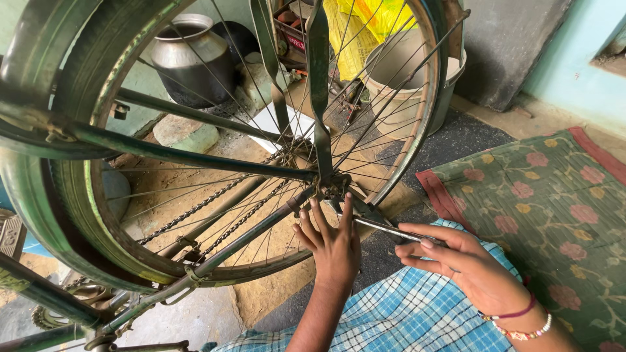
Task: The person sits on the floor and uses a wrench to tighten the axle nut on the rear wheel of a bicycle. They repeatedly rotate the wheel to check alignment and then wipe the chain and hub area with a cloth.
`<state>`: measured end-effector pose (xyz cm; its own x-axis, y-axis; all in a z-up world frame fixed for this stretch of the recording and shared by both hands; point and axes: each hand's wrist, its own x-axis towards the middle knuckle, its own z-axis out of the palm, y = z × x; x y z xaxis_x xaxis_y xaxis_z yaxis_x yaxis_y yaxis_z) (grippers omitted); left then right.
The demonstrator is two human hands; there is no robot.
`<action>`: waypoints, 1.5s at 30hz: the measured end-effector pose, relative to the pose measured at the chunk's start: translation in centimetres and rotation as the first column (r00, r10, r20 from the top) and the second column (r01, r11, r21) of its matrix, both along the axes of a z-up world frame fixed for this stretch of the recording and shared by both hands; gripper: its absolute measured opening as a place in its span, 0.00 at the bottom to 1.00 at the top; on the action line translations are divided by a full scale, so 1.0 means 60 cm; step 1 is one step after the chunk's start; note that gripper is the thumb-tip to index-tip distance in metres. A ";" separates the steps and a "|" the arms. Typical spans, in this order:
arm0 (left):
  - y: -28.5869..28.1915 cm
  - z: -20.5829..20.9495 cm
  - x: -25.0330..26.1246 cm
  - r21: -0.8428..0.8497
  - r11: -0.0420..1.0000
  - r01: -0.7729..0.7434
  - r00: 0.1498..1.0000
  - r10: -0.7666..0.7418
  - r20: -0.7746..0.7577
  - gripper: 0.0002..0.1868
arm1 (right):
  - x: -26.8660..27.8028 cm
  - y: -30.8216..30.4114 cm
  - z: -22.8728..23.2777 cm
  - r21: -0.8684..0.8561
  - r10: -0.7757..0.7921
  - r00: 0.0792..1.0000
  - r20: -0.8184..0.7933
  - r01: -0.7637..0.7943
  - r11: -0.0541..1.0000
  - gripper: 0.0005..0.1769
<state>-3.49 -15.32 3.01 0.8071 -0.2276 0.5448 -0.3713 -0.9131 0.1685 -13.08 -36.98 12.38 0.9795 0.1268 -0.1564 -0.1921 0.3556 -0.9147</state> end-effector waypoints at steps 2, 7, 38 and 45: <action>0.000 0.010 0.008 0.034 0.999 -0.006 0.999 0.007 -0.037 0.34 | 0.007 -0.002 0.001 0.029 -0.004 1.000 -0.004 0.004 1.000 0.28; 0.003 0.036 0.020 0.141 0.989 -0.033 0.997 0.043 -0.063 0.37 | 0.034 -0.016 -0.001 0.077 0.002 1.000 0.008 -0.002 0.997 0.26; 0.013 0.048 0.128 0.057 0.991 0.120 0.942 -0.096 -0.321 0.52 | 0.200 -0.121 0.047 0.513 0.196 0.980 -0.028 -0.154 0.844 0.31; 0.009 0.065 0.124 0.056 0.994 0.092 0.976 -0.079 -0.201 0.56 | 0.228 -0.127 0.040 0.489 0.140 0.990 -0.032 -0.106 0.866 0.29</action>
<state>3.97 -14.79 6.93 0.8734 -0.3303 0.3578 -0.4140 -0.8906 0.1884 0.63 -44.58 14.80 0.9409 0.3218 -0.1056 -0.3158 0.7209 -0.6169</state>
